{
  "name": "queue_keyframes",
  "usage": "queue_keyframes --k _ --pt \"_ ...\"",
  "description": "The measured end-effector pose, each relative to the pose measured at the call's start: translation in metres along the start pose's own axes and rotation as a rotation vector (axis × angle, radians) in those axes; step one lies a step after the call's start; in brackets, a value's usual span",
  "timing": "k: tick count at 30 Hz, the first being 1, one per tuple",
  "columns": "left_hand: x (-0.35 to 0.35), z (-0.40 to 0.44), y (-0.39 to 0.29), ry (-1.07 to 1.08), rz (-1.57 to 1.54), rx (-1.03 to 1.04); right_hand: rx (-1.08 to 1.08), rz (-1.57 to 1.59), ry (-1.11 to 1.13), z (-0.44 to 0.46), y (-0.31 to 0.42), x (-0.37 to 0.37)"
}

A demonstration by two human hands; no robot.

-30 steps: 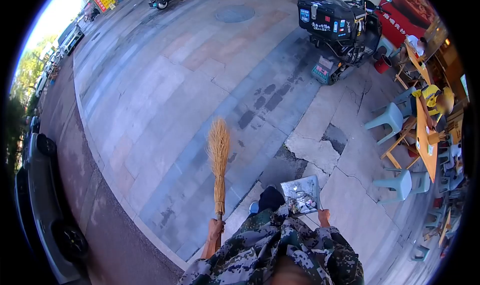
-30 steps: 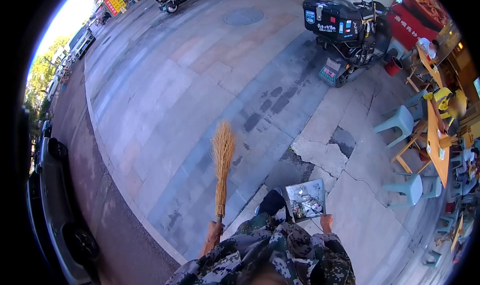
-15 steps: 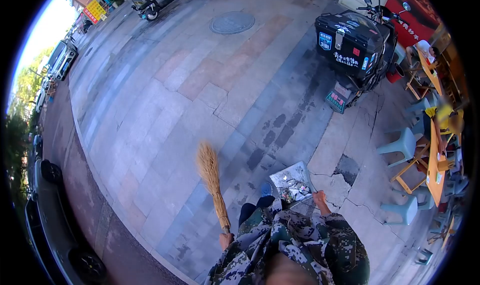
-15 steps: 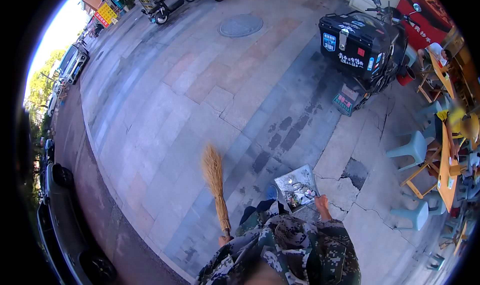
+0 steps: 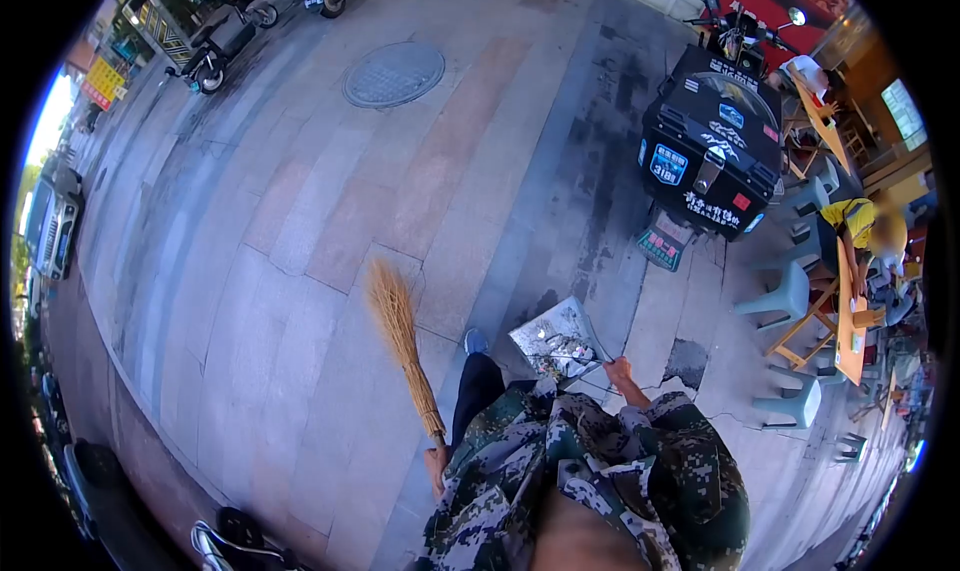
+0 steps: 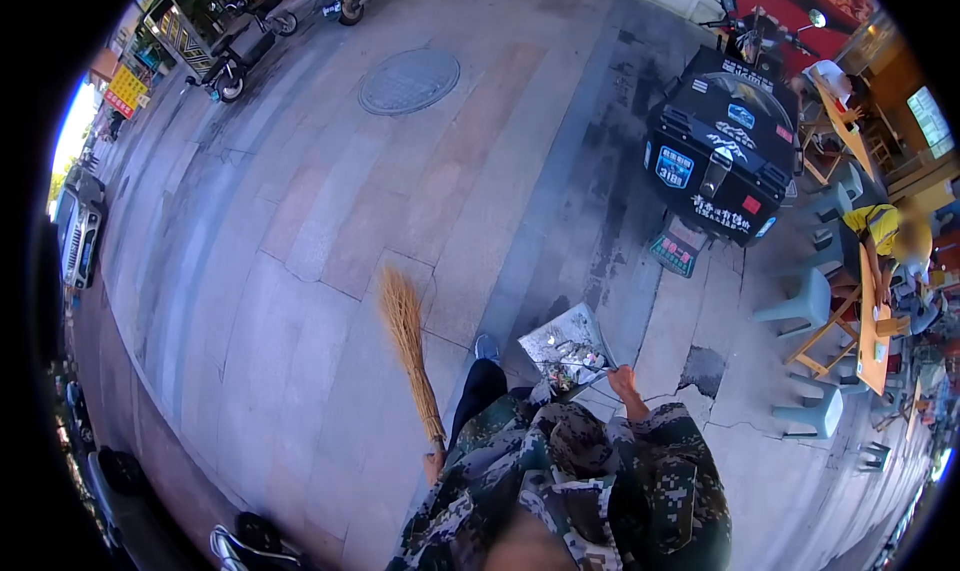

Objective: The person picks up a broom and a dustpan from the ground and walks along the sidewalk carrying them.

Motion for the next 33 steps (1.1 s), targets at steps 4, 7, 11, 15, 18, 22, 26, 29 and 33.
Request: queue_keyframes --k 4,7,11,15,18,22,26,29,33 --pt "-0.018 0.063 -0.094 0.134 -0.397 -0.159 0.037 0.104 -0.025 0.034 0.076 -0.032" --pt "-0.022 0.110 -0.155 0.200 -0.527 -0.088 0.056 0.143 -0.036 0.060 0.117 -0.074" --pt "-0.021 0.168 -0.263 0.256 -0.442 0.022 0.143 0.110 -0.072 0.089 0.157 -0.115" --pt "-0.011 0.202 -0.335 0.326 -0.480 -0.016 0.234 0.179 -0.076 0.138 0.212 -0.148" --pt "-0.015 0.214 -0.369 0.412 -0.428 -0.115 0.210 0.109 -0.088 0.162 0.241 -0.148" --pt "-0.033 0.232 -0.432 0.364 -0.366 -0.035 0.259 0.086 -0.086 0.177 0.319 -0.200" --pt "-0.048 0.285 -0.473 0.330 -0.321 0.025 0.159 0.075 -0.058 0.220 0.371 -0.217" --pt "-0.049 0.366 -0.544 0.363 -0.255 0.078 0.152 0.061 -0.101 0.274 0.437 -0.211" --pt "-0.033 0.432 -0.652 0.423 -0.179 0.141 0.155 0.117 -0.064 0.313 0.464 -0.224"
Point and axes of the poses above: each hand's wrist, its own z-axis towards the middle knuckle, its own x-axis out of the palm, y = z × x, the point moved 3 cm from there along z, towards the middle knuckle, and after that the axes turned 11 degrees about -z, right-handed, at the moved point
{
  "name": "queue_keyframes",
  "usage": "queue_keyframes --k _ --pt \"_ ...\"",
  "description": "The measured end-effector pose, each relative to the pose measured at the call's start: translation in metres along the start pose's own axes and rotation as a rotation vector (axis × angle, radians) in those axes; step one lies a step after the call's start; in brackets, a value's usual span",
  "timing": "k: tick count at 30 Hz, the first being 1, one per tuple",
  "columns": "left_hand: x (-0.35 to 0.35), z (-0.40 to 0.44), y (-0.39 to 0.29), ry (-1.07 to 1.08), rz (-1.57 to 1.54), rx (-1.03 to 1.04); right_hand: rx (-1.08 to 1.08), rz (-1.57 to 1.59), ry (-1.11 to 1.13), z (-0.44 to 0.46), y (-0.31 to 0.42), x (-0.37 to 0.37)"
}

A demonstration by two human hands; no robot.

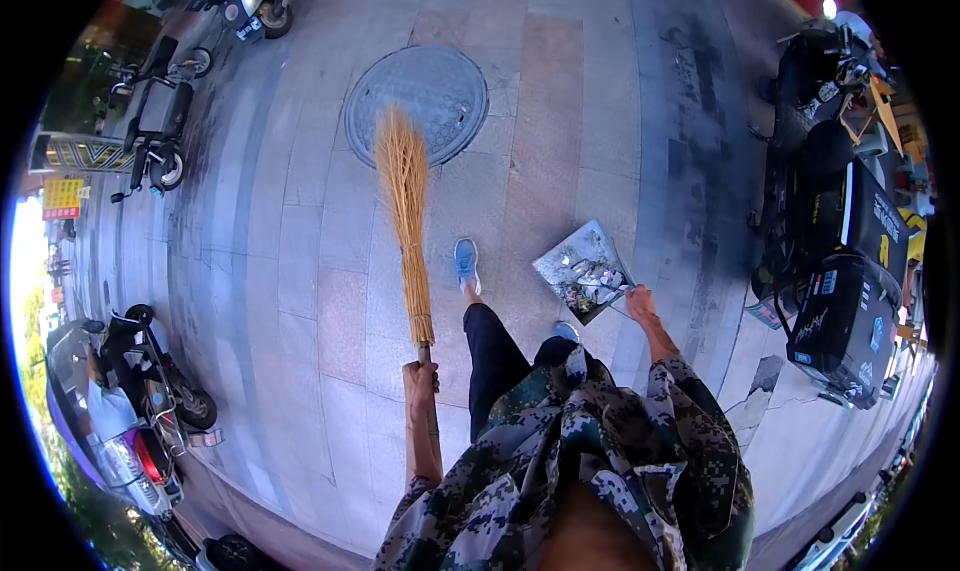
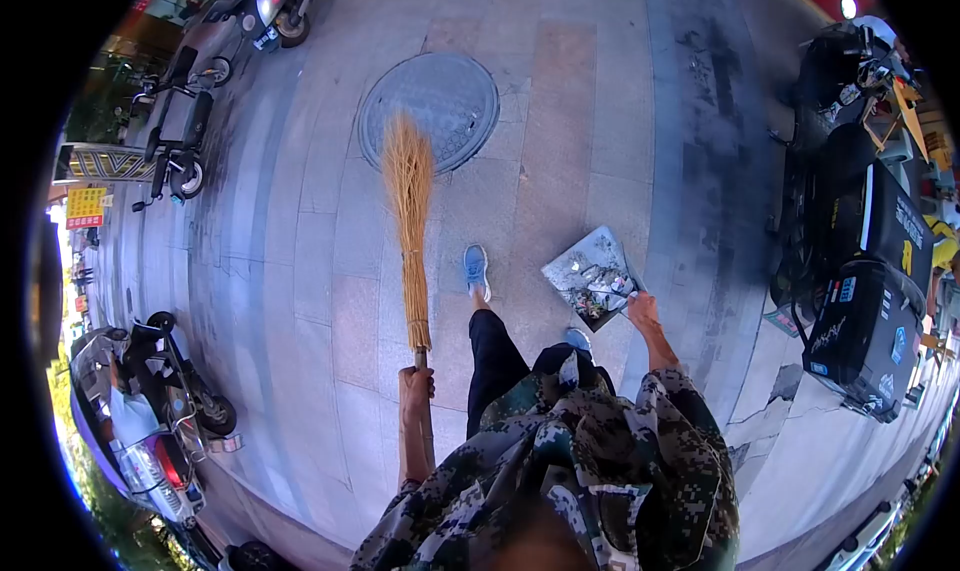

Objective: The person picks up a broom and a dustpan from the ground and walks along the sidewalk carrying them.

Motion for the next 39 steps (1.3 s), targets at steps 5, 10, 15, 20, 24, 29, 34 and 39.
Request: queue_keyframes --k 5,10,15,20,24,29,34,39 --pt "-0.005 0.119 -0.124 0.038 0.181 0.074 0.067 -0.068 0.074 0.029 0.053 -0.009" --pt "0.008 0.272 -0.187 0.116 0.551 0.130 0.097 -0.076 0.043 0.061 0.107 0.018" --pt "0.028 0.323 -0.144 0.217 0.982 0.154 0.150 -0.084 0.082 0.072 0.151 -0.008" --pt "-0.075 0.174 -0.087 0.422 1.318 -0.294 0.199 -0.093 0.064 0.073 0.146 -0.001" --pt "-0.152 0.081 -0.138 0.578 1.428 -0.112 0.122 -0.034 -0.007 0.075 0.140 0.012" --pt "-0.185 0.030 -0.213 0.431 1.370 -0.089 0.142 -0.002 0.002 0.076 0.155 -0.001" --pt "-0.133 0.076 -0.229 0.356 1.283 0.024 0.142 -0.012 -0.013 0.075 0.146 -0.004" --pt "-0.065 0.158 -0.240 0.304 1.270 0.160 0.296 0.067 -0.050 0.072 0.131 -0.034"
Point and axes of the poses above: each hand's wrist, its own z-axis towards the middle knuckle, its own x-axis out of the palm, y = z × x, the point moved 3 cm from there along z, towards the middle knuckle, and after that the axes turned 11 degrees about -z, right-handed, at the moved point
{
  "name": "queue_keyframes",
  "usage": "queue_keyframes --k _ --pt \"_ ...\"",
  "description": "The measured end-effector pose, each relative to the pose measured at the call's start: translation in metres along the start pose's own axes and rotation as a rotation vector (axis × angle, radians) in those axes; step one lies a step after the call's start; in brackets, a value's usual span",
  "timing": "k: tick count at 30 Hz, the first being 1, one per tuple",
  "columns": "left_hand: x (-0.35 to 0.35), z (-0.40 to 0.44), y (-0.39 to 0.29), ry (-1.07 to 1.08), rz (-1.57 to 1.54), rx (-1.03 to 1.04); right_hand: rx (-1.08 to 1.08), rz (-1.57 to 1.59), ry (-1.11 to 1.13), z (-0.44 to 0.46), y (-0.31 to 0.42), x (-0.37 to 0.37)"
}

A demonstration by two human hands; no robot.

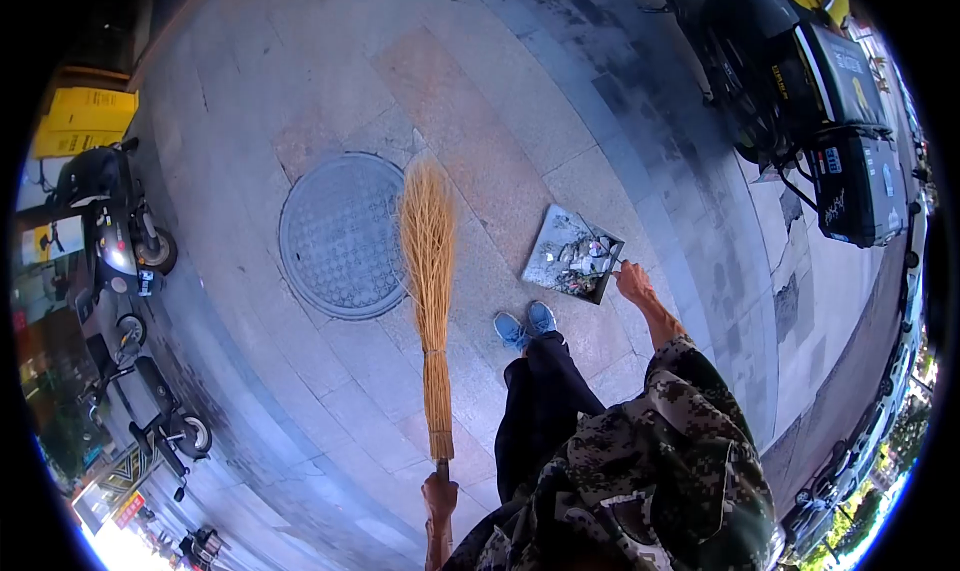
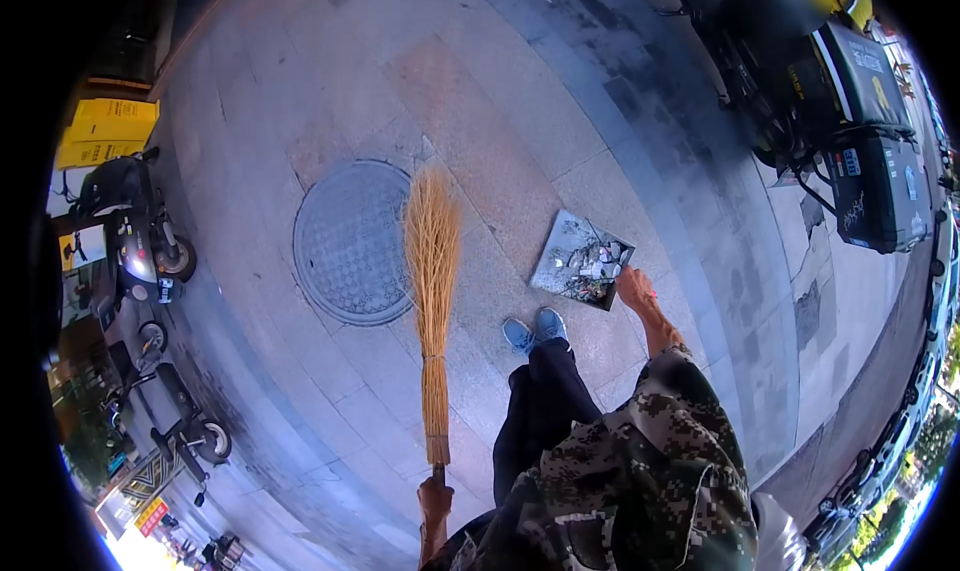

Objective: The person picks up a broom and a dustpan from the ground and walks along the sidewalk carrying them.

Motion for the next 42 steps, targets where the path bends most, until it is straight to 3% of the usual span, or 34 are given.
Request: queue_keyframes --k 1,6,7,9,12,13,17,20,21,22,24,26,27,30,32,34,36,42 --pt "0.013 0.023 0.025 0.011 -0.055 -0.049 0.041 0.039 0.016 -0.004 -0.005 -0.015" --pt "-0.027 0.065 -0.061 -0.025 -0.038 0.015 0.198 0.217 -0.032 0.004 -0.030 -0.036" --pt "-0.033 0.074 -0.076 -0.044 -0.133 -0.048 0.242 0.264 -0.032 0.006 -0.031 -0.043" --pt "-0.054 0.072 -0.134 -0.066 -0.164 -0.116 0.110 0.267 -0.220 0.029 -0.040 -0.017" --pt "-0.065 0.103 -0.160 -0.061 -0.002 -0.040 0.108 0.327 -0.264 0.054 -0.044 0.014" --pt "-0.066 0.110 -0.173 -0.073 0.020 -0.100 0.170 0.350 -0.243 0.066 -0.036 0.001" --pt "-0.064 0.188 -0.221 -0.026 0.069 -0.012 0.289 0.486 -0.128 0.124 -0.007 -0.053" --pt "-0.049 0.225 -0.212 -0.098 0.034 -0.002 0.242 0.392 -0.022 0.127 -0.008 -0.074" --pt "-0.079 0.229 -0.246 -0.019 0.058 0.101 0.190 0.385 -0.140 0.131 0.001 -0.097" --pt "-0.106 0.244 -0.290 -0.017 0.062 0.107 0.196 0.388 -0.142 0.161 0.015 -0.120" --pt "-0.202 0.282 -0.391 -0.072 0.197 0.106 0.250 0.392 -0.390 0.213 0.053 -0.169" --pt "-0.249 0.283 -0.476 0.005 0.128 0.151 0.229 0.348 -0.351 0.240 0.065 -0.195" --pt "-0.254 0.288 -0.508 0.057 0.025 0.186 0.329 0.352 -0.244 0.255 0.061 -0.198" --pt "-0.248 0.351 -0.573 0.101 -0.167 0.110 0.375 0.421 -0.224 0.298 0.051 -0.232" --pt "-0.253 0.379 -0.605 0.025 0.018 0.174 0.393 0.419 -0.204 0.296 0.051 -0.240" --pt "-0.276 0.424 -0.658 0.076 0.005 0.256 0.377 0.436 -0.287 0.325 0.054 -0.249" --pt "-0.290 0.433 -0.746 0.122 -0.009 0.285 0.423 0.460 -0.206 0.359 0.047 -0.269" --pt "-0.278 0.466 -0.960 0.038 0.112 0.454 0.407 0.518 -0.323 0.437 0.003 -0.313"
Point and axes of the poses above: each hand's wrist, its own z-axis towards the middle knuckle, its own x-axis out of the palm, y = z × x, the point moved 3 cm from there along z, towards the middle knuckle, and after that the axes turned 11 degrees about -z, right-handed, at the moved point
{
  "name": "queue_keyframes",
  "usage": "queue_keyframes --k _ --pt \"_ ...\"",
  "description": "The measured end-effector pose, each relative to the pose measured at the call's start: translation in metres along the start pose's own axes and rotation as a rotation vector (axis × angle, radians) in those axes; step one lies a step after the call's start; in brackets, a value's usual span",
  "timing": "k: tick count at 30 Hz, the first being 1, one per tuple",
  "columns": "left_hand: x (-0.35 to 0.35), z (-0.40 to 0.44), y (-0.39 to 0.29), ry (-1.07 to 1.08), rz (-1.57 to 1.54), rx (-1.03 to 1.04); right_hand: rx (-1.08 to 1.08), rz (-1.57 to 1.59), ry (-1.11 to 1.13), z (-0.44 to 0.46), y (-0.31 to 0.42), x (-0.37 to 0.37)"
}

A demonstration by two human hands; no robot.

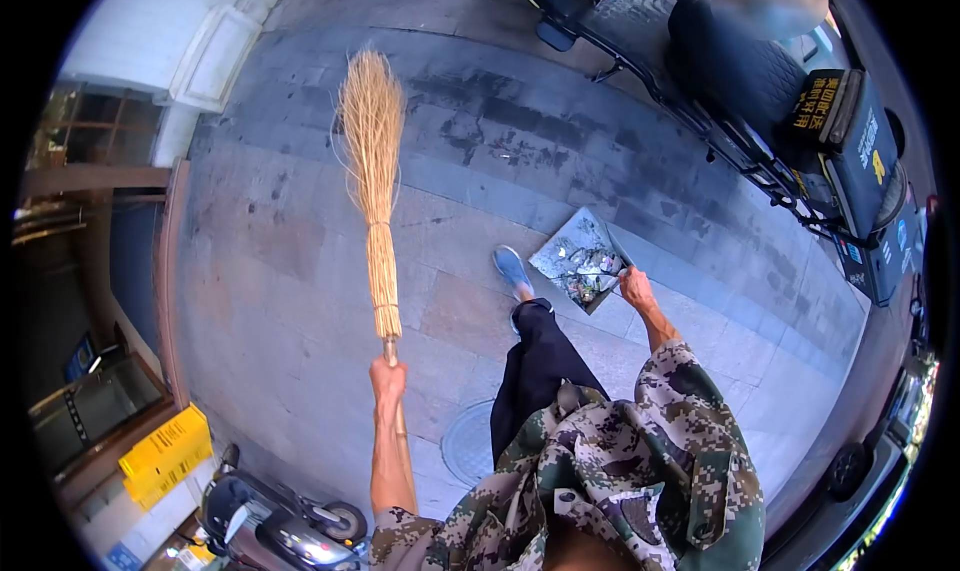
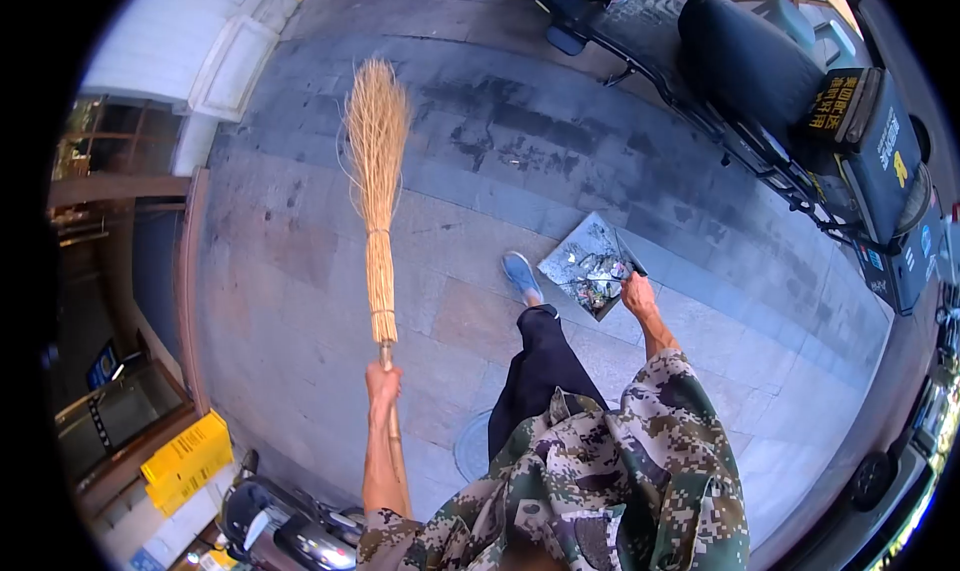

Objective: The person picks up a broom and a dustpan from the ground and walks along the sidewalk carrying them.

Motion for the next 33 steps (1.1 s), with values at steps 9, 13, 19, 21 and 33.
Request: queue_keyframes --k 9,13,19,21,33 --pt "0.098 0.230 -0.142 0.164 0.319 0.111 0.138 -0.032 0.057 0.126 0.051 0.014" --pt "0.119 0.223 -0.090 0.387 0.530 0.162 0.255 -0.019 0.125 0.142 0.067 0.021" --pt "-0.042 0.093 -0.013 0.684 0.652 -0.117 0.300 -0.038 0.200 0.158 0.083 -0.010" --pt "-0.097 0.047 -0.042 0.556 0.687 -0.134 0.368 -0.003 0.263 0.145 0.076 -0.019" --pt "-0.233 0.115 -0.043 -0.010 0.270 -0.167 0.130 -0.049 0.221 0.166 0.194 -0.057"
Point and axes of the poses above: each hand's wrist, its own z-axis towards the middle knuckle, its own x-axis out of the palm, y = z × x, the point moved 3 cm from there along z, towards the middle knuckle, and after that the axes turned 11 degrees about -z, right-handed, at the moved point
